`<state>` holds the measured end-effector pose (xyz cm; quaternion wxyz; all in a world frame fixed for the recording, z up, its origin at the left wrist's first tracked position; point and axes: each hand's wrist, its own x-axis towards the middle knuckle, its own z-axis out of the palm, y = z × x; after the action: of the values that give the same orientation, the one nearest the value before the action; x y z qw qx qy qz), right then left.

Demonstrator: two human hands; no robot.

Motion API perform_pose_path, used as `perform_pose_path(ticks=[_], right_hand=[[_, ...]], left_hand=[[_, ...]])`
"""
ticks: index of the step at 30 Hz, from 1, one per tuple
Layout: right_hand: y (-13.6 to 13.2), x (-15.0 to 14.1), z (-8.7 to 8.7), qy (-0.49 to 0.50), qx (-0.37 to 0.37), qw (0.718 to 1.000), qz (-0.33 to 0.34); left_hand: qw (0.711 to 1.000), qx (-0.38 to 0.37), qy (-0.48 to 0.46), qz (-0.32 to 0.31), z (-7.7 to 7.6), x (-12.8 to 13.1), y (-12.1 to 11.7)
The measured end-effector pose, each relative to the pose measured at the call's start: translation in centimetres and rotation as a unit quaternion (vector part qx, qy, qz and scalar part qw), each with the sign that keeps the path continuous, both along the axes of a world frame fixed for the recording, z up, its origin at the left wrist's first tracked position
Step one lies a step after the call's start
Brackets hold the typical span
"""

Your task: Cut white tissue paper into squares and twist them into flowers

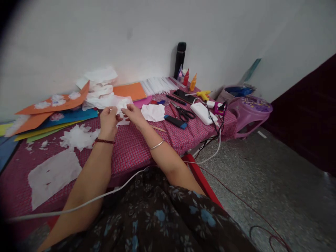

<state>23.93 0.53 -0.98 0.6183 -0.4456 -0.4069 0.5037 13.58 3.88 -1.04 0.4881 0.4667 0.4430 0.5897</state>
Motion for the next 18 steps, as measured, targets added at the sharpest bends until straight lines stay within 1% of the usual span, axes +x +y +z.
perform_pose_path(ticks=[2,4,6,8,10,11,14,18], right_hand=[[0.1,0.1,-0.1,0.027,-0.01,1.0,-0.004],[0.4,0.3,-0.3,0.062,-0.028,0.998,-0.011],[0.6,0.4,-0.5,0.103,-0.036,0.994,-0.003],[0.8,0.4,-0.6,0.139,-0.03,0.99,0.016],[0.9,0.5,-0.7,0.15,-0.02,0.988,0.015],[1.0,0.5,-0.7,0.144,-0.014,0.989,0.004],[1.2,0.7,-0.9,0.088,0.025,0.995,-0.032],[1.7,1.2,-1.2,-0.028,0.1,0.994,-0.038]], left_hand=[[0.999,-0.017,-0.026,-0.03,0.2,0.1,-0.3],[0.994,-0.052,-0.065,-0.069,0.3,0.1,-0.3],[0.984,-0.097,-0.106,-0.105,0.3,0.0,0.0],[0.971,-0.142,-0.146,-0.126,0.2,-0.3,0.4],[0.96,-0.168,-0.176,-0.135,0.1,-0.6,0.7],[0.964,-0.157,-0.168,-0.134,0.1,-0.7,0.7],[0.987,-0.065,-0.076,-0.126,0.1,-0.7,0.3],[0.991,0.019,0.017,-0.132,0.1,-0.6,-0.1]])
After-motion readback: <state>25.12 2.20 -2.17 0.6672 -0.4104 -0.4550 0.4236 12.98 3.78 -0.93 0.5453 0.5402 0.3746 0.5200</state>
